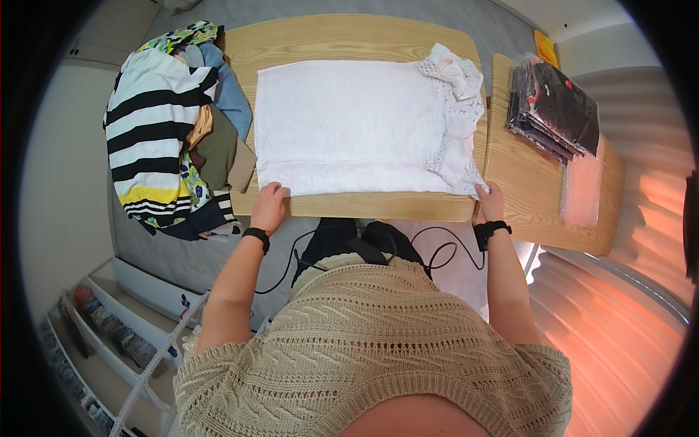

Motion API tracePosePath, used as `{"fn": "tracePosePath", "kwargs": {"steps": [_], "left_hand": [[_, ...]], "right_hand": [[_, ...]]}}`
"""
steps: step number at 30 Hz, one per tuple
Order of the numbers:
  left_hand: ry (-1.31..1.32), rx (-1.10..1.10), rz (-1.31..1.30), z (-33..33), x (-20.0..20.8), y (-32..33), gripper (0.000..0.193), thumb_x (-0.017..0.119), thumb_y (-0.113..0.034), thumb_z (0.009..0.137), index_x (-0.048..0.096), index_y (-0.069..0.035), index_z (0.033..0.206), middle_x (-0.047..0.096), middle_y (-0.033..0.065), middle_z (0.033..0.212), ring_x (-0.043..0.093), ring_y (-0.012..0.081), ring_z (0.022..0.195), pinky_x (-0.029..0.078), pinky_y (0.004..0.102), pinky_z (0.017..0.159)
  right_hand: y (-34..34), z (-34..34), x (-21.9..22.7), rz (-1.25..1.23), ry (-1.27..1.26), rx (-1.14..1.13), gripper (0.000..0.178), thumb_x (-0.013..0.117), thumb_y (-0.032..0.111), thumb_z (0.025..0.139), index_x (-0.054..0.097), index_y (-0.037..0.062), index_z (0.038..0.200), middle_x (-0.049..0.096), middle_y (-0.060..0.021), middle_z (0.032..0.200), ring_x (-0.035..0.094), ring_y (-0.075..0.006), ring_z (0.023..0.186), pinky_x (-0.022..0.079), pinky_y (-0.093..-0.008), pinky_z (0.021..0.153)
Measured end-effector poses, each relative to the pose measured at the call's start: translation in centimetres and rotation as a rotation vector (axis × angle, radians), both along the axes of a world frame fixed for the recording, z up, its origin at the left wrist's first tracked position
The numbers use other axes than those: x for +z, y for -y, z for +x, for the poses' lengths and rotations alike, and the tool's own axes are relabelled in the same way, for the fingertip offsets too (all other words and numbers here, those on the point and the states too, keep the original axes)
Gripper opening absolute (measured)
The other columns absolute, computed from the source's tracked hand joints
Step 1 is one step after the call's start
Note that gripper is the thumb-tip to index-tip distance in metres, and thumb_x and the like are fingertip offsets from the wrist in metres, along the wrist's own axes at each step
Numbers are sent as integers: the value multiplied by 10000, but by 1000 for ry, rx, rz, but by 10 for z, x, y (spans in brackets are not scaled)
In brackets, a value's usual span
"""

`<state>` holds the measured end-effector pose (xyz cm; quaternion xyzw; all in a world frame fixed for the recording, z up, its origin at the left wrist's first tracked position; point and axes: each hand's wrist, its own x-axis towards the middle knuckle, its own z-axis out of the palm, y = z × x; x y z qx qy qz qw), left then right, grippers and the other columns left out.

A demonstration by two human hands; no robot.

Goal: Folding garments and placing them into clear plastic packaging bags.

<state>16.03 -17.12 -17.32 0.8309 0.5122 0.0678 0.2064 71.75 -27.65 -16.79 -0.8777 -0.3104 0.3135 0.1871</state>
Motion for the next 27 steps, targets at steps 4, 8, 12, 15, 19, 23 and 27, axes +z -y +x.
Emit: {"fn": "tracePosePath", "kwargs": {"steps": [4,8,12,15,19,23,27], "left_hand": [[44,24,-82,-12,0,-7,252,522,39,750,611,-33,975,570,162,1046,542,349,985,451,401,851],[75,263,44,-21,8,-29,278,533,14,794,574,-29,1065,567,163,1043,527,358,991,434,414,863],[59,360,33,-23,14,-50,288,581,-25,780,578,-32,1069,560,159,1038,513,346,998,436,418,854],[69,362,-26,-19,15,-60,332,623,-30,766,571,-40,1094,547,148,1048,511,335,998,439,402,852],[90,315,-32,-20,2,-64,289,649,-12,735,593,-44,1017,544,128,1024,509,326,986,442,383,836],[98,270,38,-21,-5,-75,123,621,-36,767,592,-34,886,586,137,921,547,339,901,457,401,754],[87,433,-124,-20,0,-91,119,535,-129,882,539,-23,936,632,191,862,598,384,807,471,440,686]], "right_hand": [[-3,-9,11,135,486,305,401,731,185,697,609,76,1063,577,-174,1148,504,-354,1107,413,-388,915],[-42,-36,40,387,395,706,477,736,180,646,599,114,1099,547,-140,1222,451,-334,1190,366,-416,977],[-59,-67,39,273,440,991,425,713,108,636,612,118,1049,503,-112,1288,387,-309,1269,300,-473,1040],[-60,-66,23,263,461,971,347,687,50,640,631,112,977,490,-100,1306,363,-298,1296,274,-491,1059],[-64,-69,21,297,454,1007,276,667,22,646,625,78,913,513,-79,1283,378,-281,1292,273,-481,1065],[-72,-68,19,287,398,1016,259,658,58,694,571,44,937,600,-90,1109,485,-268,1178,270,-470,1067],[-88,-62,12,213,385,918,208,603,136,789,520,48,958,616,-151,756,593,-315,799,272,-491,1051]]}}
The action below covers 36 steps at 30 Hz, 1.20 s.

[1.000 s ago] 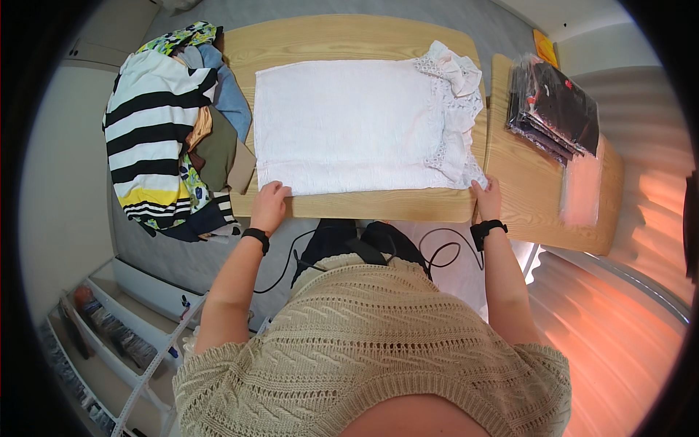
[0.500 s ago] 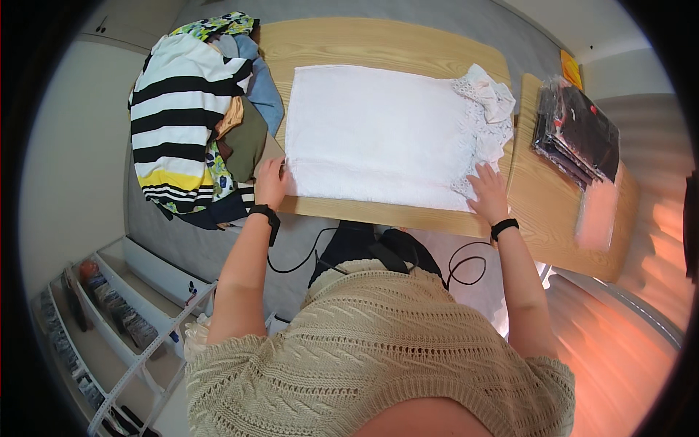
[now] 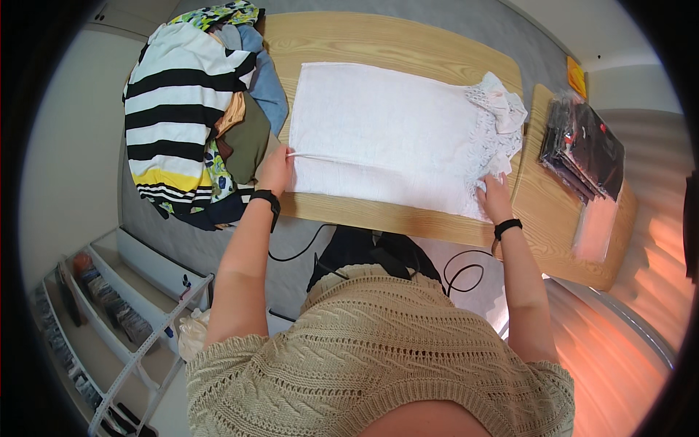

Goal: Folding garments and placing them into clear plastic packaging bags.

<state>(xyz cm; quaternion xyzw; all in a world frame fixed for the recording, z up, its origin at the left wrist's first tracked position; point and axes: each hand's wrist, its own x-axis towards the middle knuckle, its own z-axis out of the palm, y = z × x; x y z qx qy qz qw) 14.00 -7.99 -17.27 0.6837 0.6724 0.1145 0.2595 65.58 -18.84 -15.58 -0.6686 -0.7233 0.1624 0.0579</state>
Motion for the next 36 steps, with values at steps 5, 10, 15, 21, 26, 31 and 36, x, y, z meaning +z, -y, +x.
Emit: {"fn": "tracePosePath", "kwargs": {"steps": [5,10,15,21,26,31,36], "left_hand": [[-90,0,-142,1,7,-21,160,552,-166,880,528,-40,975,632,196,897,599,384,846,475,438,700],[-137,15,-183,19,10,-32,172,579,-183,860,535,-41,946,629,163,909,593,361,846,473,447,727],[-64,51,118,23,16,-38,265,664,-173,793,560,-33,993,580,157,992,556,356,924,462,436,784],[-98,-117,392,16,48,-99,236,613,-72,786,570,-43,1016,594,147,980,542,352,940,447,433,795],[-142,-234,379,39,42,-158,308,607,-22,749,563,-50,1053,597,142,1012,541,342,959,452,425,811],[-198,-419,431,68,12,-197,390,547,6,736,552,-61,1120,589,125,1078,535,320,1036,443,415,867],[-271,-422,390,73,-8,-205,242,505,-73,807,578,-93,1037,583,97,1005,548,294,976,429,422,812]], "right_hand": [[-25,1,-5,-53,71,-30,224,602,199,795,534,54,951,610,-154,653,600,-337,713,290,-479,1035],[-35,-1,3,-249,120,-95,255,647,239,752,625,75,946,635,-147,733,602,-319,814,261,-497,1045],[-41,-22,52,-105,-12,3,283,703,233,726,643,114,976,616,-73,1077,543,-264,1045,231,-553,1043],[-111,-7,116,206,-157,-184,235,683,160,751,644,87,972,639,-100,1002,550,-276,1045,324,-495,1004],[-178,9,74,115,-214,-197,347,646,78,730,627,88,1076,620,-142,1067,527,-315,1091,378,-436,952],[-207,18,7,226,80,-152,537,574,12,730,544,187,1236,449,-172,1331,414,-342,1229,324,-452,1012],[-216,0,-10,238,364,-213,423,557,60,778,585,187,1180,390,-155,1383,342,-324,1293,259,-498,1058]]}}
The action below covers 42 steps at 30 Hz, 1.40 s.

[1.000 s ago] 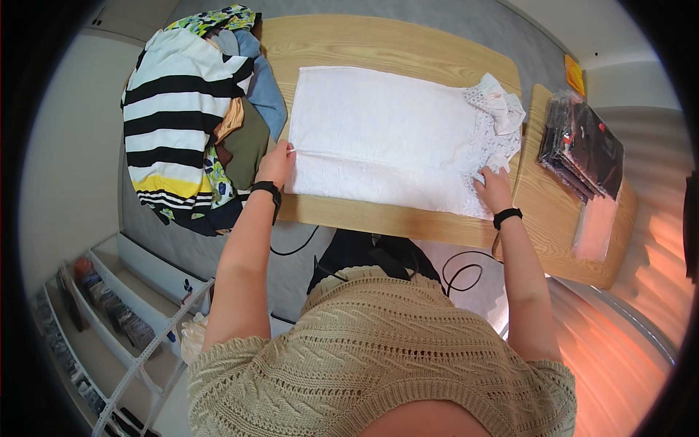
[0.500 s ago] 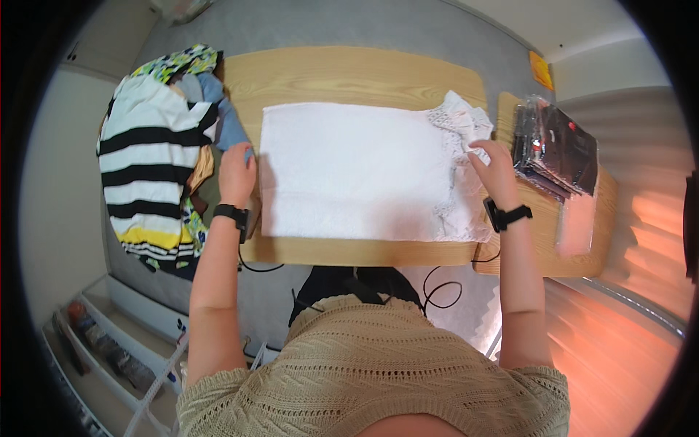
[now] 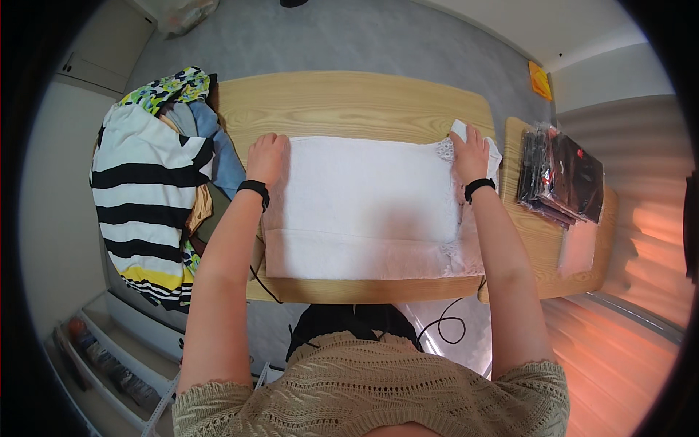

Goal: Folding garments and placing them into clear plastic packaging bags.

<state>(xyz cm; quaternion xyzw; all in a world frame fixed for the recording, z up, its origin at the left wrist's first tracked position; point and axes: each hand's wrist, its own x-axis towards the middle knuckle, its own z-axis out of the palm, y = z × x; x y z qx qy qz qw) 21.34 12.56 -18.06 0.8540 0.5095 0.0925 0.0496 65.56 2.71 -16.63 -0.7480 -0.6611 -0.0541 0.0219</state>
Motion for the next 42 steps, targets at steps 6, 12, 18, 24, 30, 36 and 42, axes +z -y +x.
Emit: {"fn": "tracePosePath", "kwargs": {"steps": [6,12,18,24,30,36,42], "left_hand": [[-14,55,-25,7,-10,-4,198,555,-50,780,602,-77,971,591,102,920,558,314,897,438,437,773],[-121,22,23,-1,1,1,74,539,-109,802,583,-96,861,595,89,843,558,285,866,420,409,750],[139,-81,2,-30,65,53,66,562,-41,729,530,-68,780,573,111,721,559,319,764,418,432,669],[-8,-134,-139,-68,39,141,49,557,-50,742,542,-85,773,568,85,736,549,301,804,421,432,704],[38,-78,-253,-66,19,166,113,560,-77,765,566,-90,877,566,95,834,543,296,858,441,405,749],[-40,-88,-109,-63,11,164,122,536,-67,781,565,-103,894,543,65,882,527,271,919,426,390,766],[19,-63,-148,-54,-4,153,122,533,-62,779,573,-112,883,535,61,884,524,266,898,413,387,754]], "right_hand": [[6,10,4,-96,29,-37,241,644,88,710,637,93,951,437,-136,1343,344,-295,1302,263,-490,1059],[20,16,33,-110,-73,119,208,658,111,683,601,71,879,617,-137,979,531,-305,1054,298,-489,1032],[85,4,106,-137,-351,238,272,700,90,677,569,55,913,617,-159,848,590,-356,822,468,-418,687],[162,-9,69,-291,-291,367,383,698,52,635,564,99,991,536,-114,844,551,-322,842,463,-418,685],[187,-8,21,-314,-272,301,417,560,-37,686,544,111,1075,527,-125,843,545,-327,827,466,-413,682],[182,-11,38,-106,-74,327,488,574,-42,683,514,112,1142,550,-146,1044,550,-334,920,469,-433,740],[181,44,4,-378,-435,103,477,588,-38,726,531,87,1183,545,-157,1193,518,-356,1092,444,-396,897]]}}
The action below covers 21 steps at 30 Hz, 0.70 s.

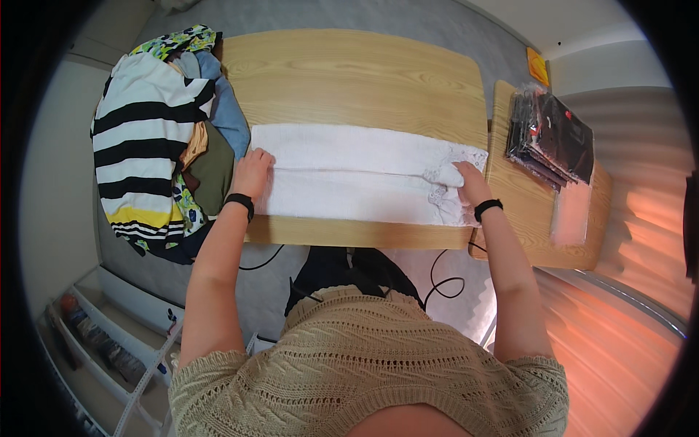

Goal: Folding garments and placing them into clear plastic packaging bags.

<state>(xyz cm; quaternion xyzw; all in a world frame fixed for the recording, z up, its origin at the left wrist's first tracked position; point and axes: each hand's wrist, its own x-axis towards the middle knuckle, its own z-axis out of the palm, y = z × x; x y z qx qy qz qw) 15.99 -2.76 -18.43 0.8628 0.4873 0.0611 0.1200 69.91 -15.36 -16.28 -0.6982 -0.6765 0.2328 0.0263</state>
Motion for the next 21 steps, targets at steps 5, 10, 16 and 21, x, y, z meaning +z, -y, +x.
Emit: {"fn": "tracePosePath", "kwargs": {"steps": [5,10,16,21], "left_hand": [[-30,74,81,-1,11,-5,122,573,-48,746,571,-87,861,538,71,857,524,275,889,411,394,743],[7,56,85,-12,20,6,171,598,-25,721,581,-82,882,557,79,908,521,285,907,411,405,776],[92,36,109,6,26,26,250,592,-13,719,597,-69,963,563,99,1004,520,305,984,411,404,858],[60,52,18,4,12,33,191,598,-62,755,618,-77,944,566,90,913,534,291,900,436,408,772]], "right_hand": [[-13,6,40,106,-127,-83,358,570,-44,720,618,65,1057,612,-170,1089,570,-355,986,462,-380,841],[-5,-3,74,152,-11,206,353,606,5,681,626,61,1029,617,-185,1027,566,-349,1001,451,-393,842],[10,-72,59,211,-44,343,394,603,4,661,592,76,1048,564,-131,1123,498,-322,1078,395,-408,938],[8,-105,21,269,-127,363,206,708,110,656,591,72,821,565,-90,881,533,-281,907,446,-392,796]]}}
